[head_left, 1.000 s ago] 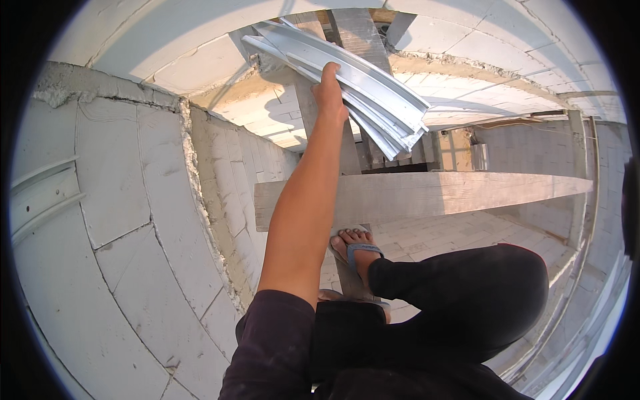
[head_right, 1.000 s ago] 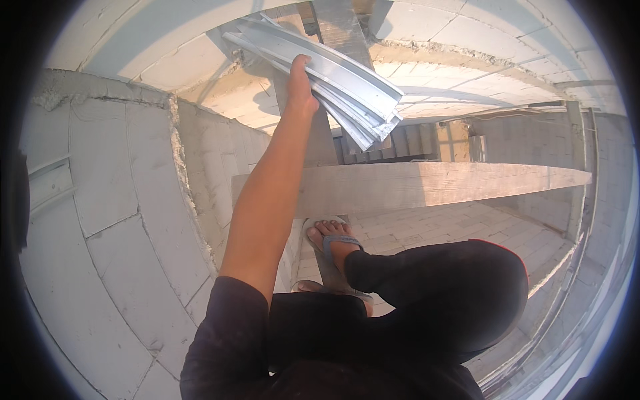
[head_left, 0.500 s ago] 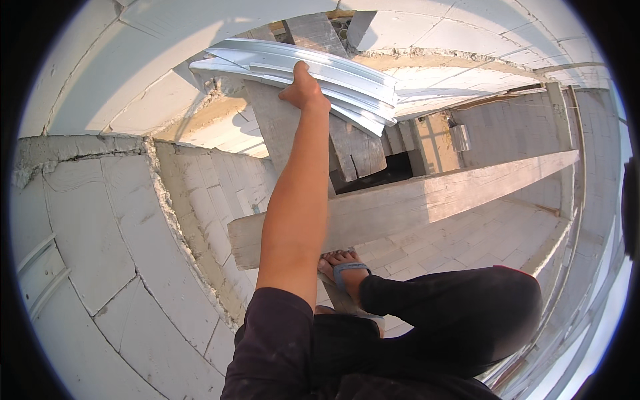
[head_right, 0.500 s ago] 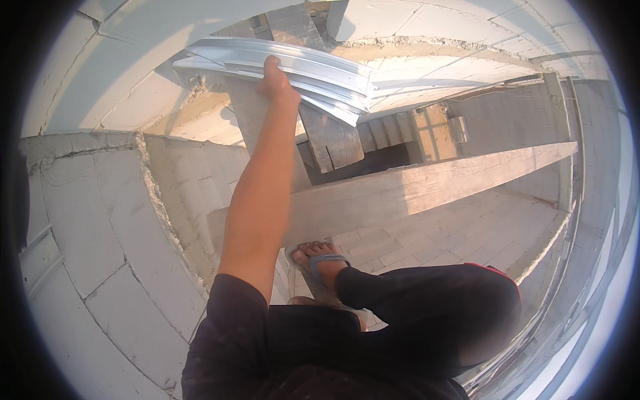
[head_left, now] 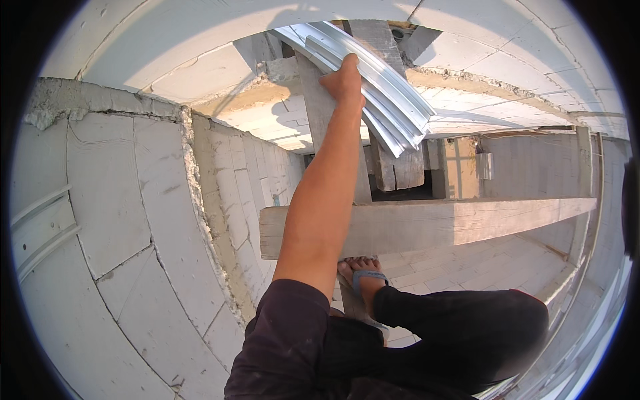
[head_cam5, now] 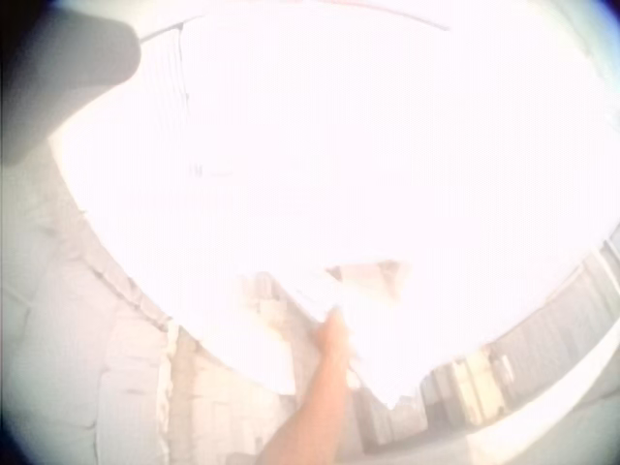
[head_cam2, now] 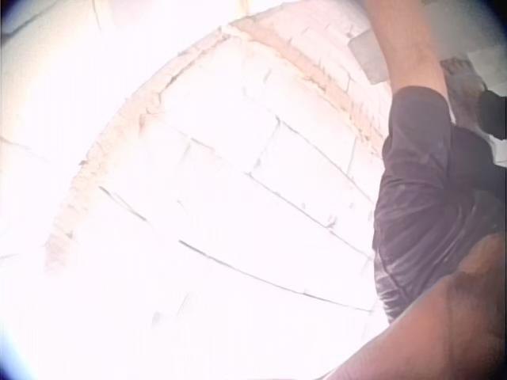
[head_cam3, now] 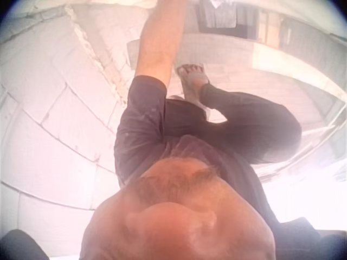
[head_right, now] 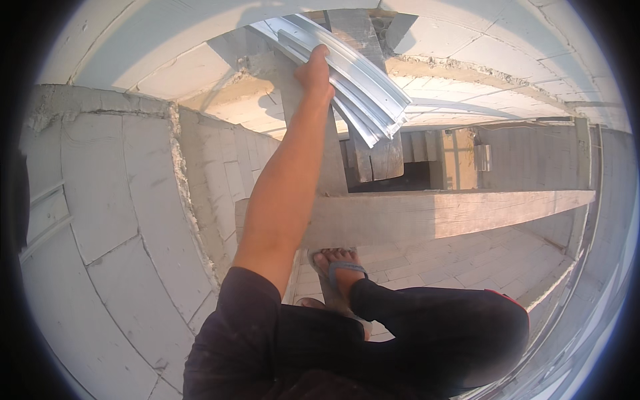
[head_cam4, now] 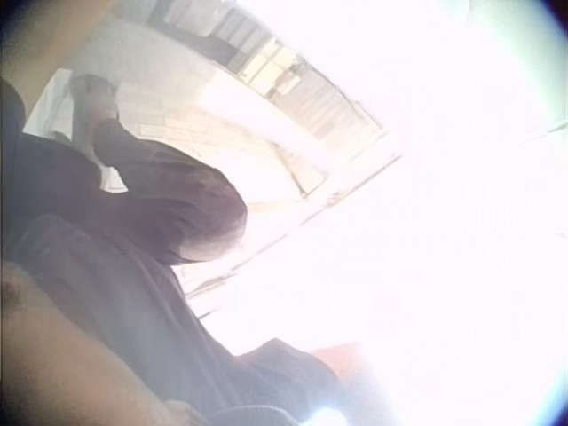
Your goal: The person carries long white metal bars across a rooftop structure and places them onto a partially assembled frame. They walk along wooden planks and beams, positioning the bars to form the roof skeleton. Another worker is visible in the background assisting with the frame.
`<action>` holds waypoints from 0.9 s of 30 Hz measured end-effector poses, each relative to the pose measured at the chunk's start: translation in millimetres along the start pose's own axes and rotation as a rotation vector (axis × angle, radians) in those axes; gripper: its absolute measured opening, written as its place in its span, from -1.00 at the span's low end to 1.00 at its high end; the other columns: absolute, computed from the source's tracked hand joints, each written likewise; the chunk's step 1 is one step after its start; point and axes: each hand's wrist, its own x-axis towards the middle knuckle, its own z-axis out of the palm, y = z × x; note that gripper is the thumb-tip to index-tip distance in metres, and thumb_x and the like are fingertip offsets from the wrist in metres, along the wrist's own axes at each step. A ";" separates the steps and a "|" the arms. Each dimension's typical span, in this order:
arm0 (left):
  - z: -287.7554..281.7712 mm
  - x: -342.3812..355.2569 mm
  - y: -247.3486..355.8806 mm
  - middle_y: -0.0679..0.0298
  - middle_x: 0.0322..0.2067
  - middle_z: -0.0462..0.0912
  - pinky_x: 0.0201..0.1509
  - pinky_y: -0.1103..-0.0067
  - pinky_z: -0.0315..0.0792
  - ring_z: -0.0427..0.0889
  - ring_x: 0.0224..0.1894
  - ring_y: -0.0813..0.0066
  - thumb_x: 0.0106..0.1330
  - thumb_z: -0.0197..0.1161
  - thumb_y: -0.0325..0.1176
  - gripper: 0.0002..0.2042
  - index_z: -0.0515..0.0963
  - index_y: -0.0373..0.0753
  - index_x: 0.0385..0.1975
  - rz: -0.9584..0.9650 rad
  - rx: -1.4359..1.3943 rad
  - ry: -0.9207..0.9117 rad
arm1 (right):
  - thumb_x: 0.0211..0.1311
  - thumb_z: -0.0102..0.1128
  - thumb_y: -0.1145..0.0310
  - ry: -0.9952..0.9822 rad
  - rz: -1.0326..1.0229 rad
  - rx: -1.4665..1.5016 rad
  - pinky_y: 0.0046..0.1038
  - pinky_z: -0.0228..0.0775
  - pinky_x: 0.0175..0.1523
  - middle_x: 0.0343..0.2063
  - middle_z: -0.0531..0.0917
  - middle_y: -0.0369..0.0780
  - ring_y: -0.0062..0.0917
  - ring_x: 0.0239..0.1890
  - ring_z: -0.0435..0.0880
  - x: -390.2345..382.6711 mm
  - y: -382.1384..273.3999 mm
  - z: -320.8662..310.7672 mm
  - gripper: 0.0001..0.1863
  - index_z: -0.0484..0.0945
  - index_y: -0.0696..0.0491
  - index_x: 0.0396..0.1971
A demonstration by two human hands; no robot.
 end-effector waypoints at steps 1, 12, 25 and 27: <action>-11.7 21.0 13.2 -0.26 0.17 0.38 0.32 0.27 0.41 0.49 0.21 -0.08 0.04 0.41 -0.27 -0.11 0.02 -0.60 0.26 -0.008 -0.018 -0.017 | 0.55 -0.25 0.13 0.004 0.002 0.010 -0.02 0.04 0.49 0.34 0.45 -0.12 -0.14 0.42 0.35 2.9 0.2 7.8 -0.55 0.35 -0.09 0.31; -3.6 20.4 10.7 -0.24 0.22 0.29 0.32 0.12 0.37 0.38 0.27 -0.03 0.05 0.44 -0.17 0.01 -0.07 -0.60 0.33 -0.017 -0.037 -0.048 | 0.49 -0.16 0.17 -0.086 0.056 0.024 0.05 0.04 0.49 0.40 0.37 -0.14 -0.12 0.44 0.31 2.2 -5.3 -13.3 -0.56 0.33 -0.12 0.30; -28.4 -1.0 12.2 -0.23 0.38 0.09 0.37 0.07 0.33 0.18 0.42 -0.18 0.20 0.37 0.13 0.15 -0.23 -0.60 0.45 0.110 0.234 -0.037 | 0.54 -0.19 0.18 0.022 -0.004 -0.101 0.01 0.10 0.47 0.38 0.40 -0.19 -0.15 0.40 0.37 -0.7 -1.3 8.6 -0.58 0.33 -0.18 0.31; -42.5 -7.3 12.0 -0.24 0.41 0.10 0.40 0.11 0.29 0.23 0.42 -0.17 0.22 0.36 0.11 0.14 -0.22 -0.61 0.45 0.054 0.201 -0.109 | 0.55 -0.21 0.19 0.057 -0.003 -0.064 -0.02 0.11 0.47 0.38 0.40 -0.19 -0.15 0.41 0.37 -1.5 0.7 9.5 -0.60 0.33 -0.17 0.30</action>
